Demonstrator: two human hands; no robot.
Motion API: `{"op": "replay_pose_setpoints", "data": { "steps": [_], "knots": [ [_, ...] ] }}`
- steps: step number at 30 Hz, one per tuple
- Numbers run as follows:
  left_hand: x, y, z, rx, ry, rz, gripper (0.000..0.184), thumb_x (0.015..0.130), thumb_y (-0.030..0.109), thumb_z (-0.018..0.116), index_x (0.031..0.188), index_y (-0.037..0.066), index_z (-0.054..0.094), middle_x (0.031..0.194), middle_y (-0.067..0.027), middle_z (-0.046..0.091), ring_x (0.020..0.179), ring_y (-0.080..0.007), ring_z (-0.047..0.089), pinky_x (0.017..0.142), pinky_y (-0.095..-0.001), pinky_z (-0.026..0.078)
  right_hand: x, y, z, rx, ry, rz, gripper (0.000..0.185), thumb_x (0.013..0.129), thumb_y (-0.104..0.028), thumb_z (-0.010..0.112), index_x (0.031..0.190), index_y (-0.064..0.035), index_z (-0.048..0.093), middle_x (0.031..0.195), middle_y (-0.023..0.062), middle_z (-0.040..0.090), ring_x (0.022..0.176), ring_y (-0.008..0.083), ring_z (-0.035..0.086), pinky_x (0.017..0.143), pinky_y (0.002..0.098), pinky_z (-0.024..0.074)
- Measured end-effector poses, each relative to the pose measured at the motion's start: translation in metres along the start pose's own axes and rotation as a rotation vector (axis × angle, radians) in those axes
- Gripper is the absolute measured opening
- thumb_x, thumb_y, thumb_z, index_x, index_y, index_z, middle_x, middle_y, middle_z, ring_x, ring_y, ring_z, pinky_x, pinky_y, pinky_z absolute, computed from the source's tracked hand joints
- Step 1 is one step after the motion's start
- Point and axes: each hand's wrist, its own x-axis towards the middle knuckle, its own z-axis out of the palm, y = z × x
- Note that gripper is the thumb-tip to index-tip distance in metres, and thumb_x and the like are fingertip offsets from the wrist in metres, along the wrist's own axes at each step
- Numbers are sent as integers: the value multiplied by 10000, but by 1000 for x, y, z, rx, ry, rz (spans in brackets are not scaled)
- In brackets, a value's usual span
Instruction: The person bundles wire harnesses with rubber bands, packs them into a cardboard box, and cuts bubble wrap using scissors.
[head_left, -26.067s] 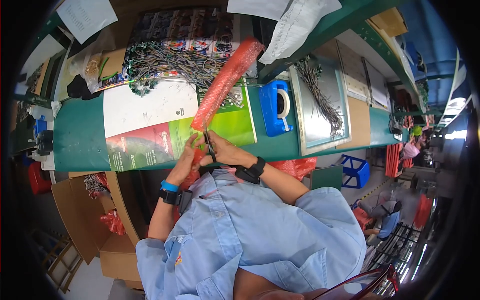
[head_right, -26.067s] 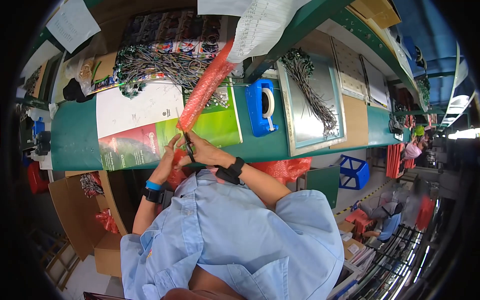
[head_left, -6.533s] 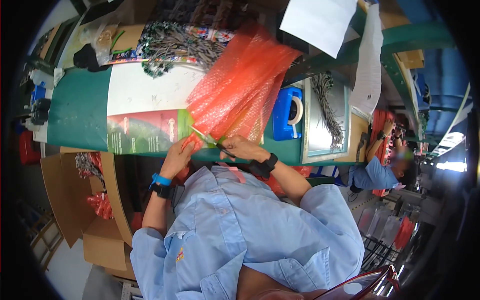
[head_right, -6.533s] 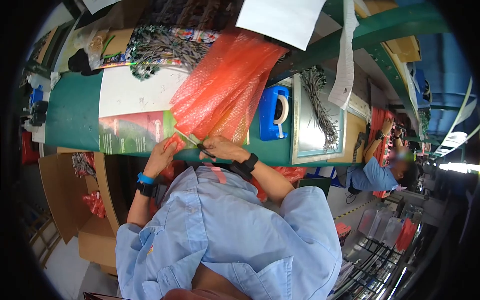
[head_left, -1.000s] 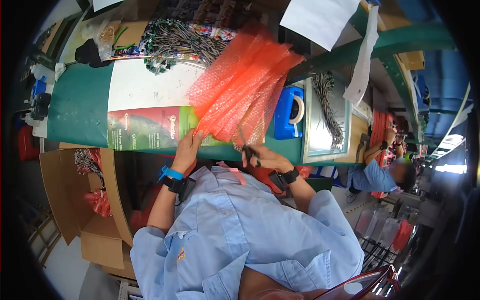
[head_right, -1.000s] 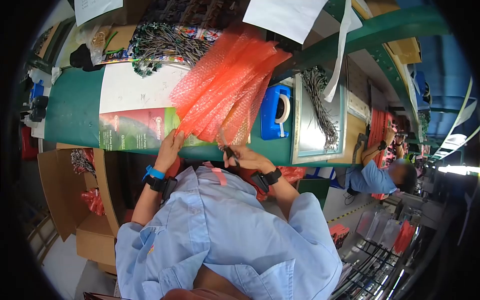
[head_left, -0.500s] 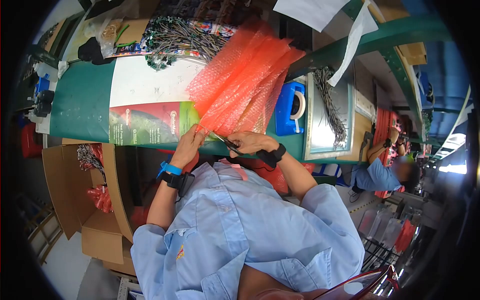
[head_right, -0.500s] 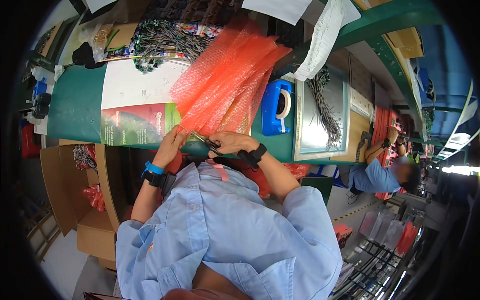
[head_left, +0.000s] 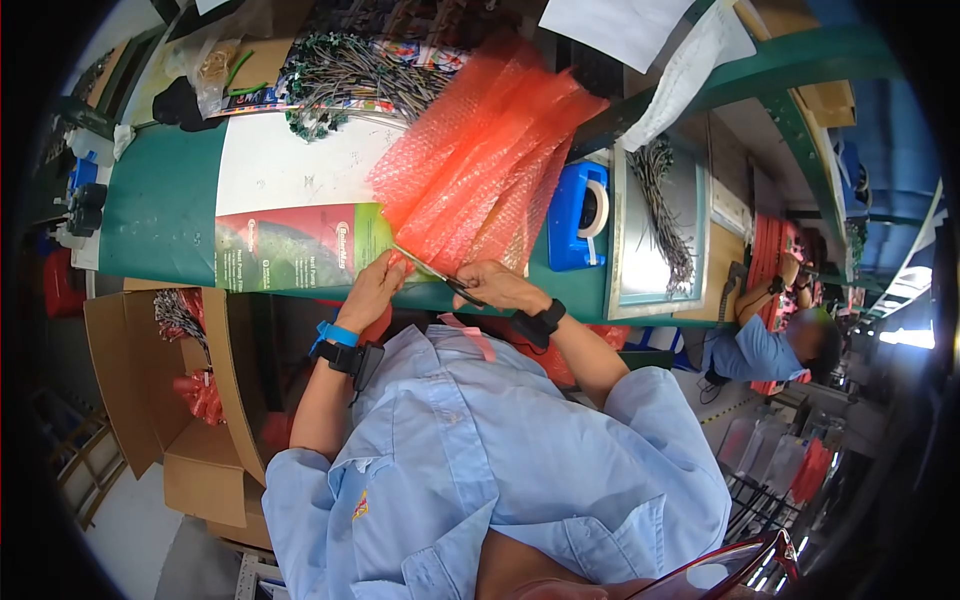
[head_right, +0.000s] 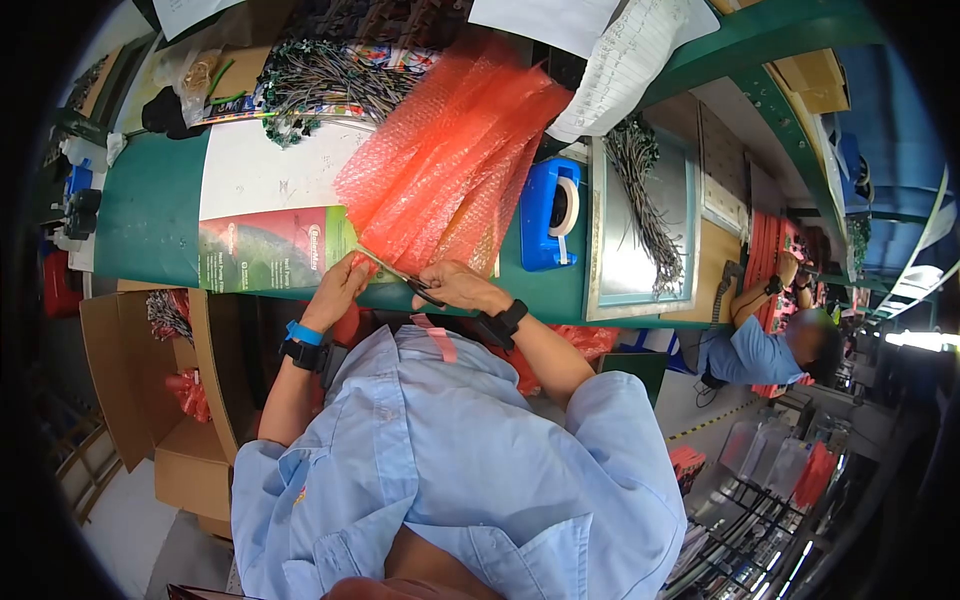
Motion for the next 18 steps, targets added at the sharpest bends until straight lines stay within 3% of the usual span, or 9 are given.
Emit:
{"op": "replay_pose_setpoints", "data": {
  "steps": [2,3,6,8,9,11,13,15,18],
  "knots": [
    [-4,0,-3,60,-9,17,290,961,280,422,926,11,524,658,-20,473,589,-107,428,559,-261,379,-2,9,6,57,27,-183,125,816,-160,630,745,-59,615,612,-23,550,534,61,493,469,225,390],
    [-9,6,-4,21,3,0,289,958,282,432,934,13,532,661,-16,478,599,-102,434,561,-257,378,-6,4,7,112,0,-114,133,789,-140,634,735,-21,606,629,17,592,560,82,532,504,249,404],
    [-25,30,-5,-83,14,-48,199,934,218,501,1005,34,521,687,26,450,610,-57,404,572,-207,355,-24,-14,2,352,-127,-153,181,801,-109,646,933,-5,579,792,44,647,711,118,608,607,238,472],
    [-36,40,1,-168,111,173,387,854,128,615,1193,47,449,778,14,485,669,-55,434,647,-201,392,-28,-28,6,385,-3,-232,191,811,-98,649,962,-8,574,843,48,642,769,117,601,657,245,471],
    [-39,46,-5,-125,-21,96,686,775,49,683,1343,70,298,885,-7,497,745,-61,455,711,-208,412,-30,-39,7,420,103,-312,204,820,-86,652,990,-12,568,895,52,637,827,115,594,708,253,469],
    [-39,62,2,-159,-76,85,720,762,25,667,1357,80,267,901,-23,527,788,-83,483,728,-229,428,-31,-57,7,381,146,-306,352,777,-133,717,1059,-18,541,930,67,628,898,141,592,767,276,470],
    [-38,80,13,-202,-138,145,792,738,-32,614,1389,96,181,1030,-88,565,857,-119,522,751,-260,447,-26,-68,15,162,386,-523,531,707,-201,776,1109,-20,480,1030,103,600,935,180,588,755,315,478],
    [-34,88,20,-226,-132,178,797,737,-35,606,1390,90,168,1075,-107,554,859,-127,531,755,-264,449,-25,-78,12,72,412,-520,617,676,-204,801,1127,-16,425,1091,116,545,946,214,566,779,335,472],
    [-21,81,20,-123,-142,289,781,730,-42,587,1384,69,176,1138,-133,531,881,-136,547,763,-263,456,-24,-86,11,103,386,-316,495,706,-141,766,1052,0,441,1049,103,529,892,210,557,757,309,473]
  ]
}}
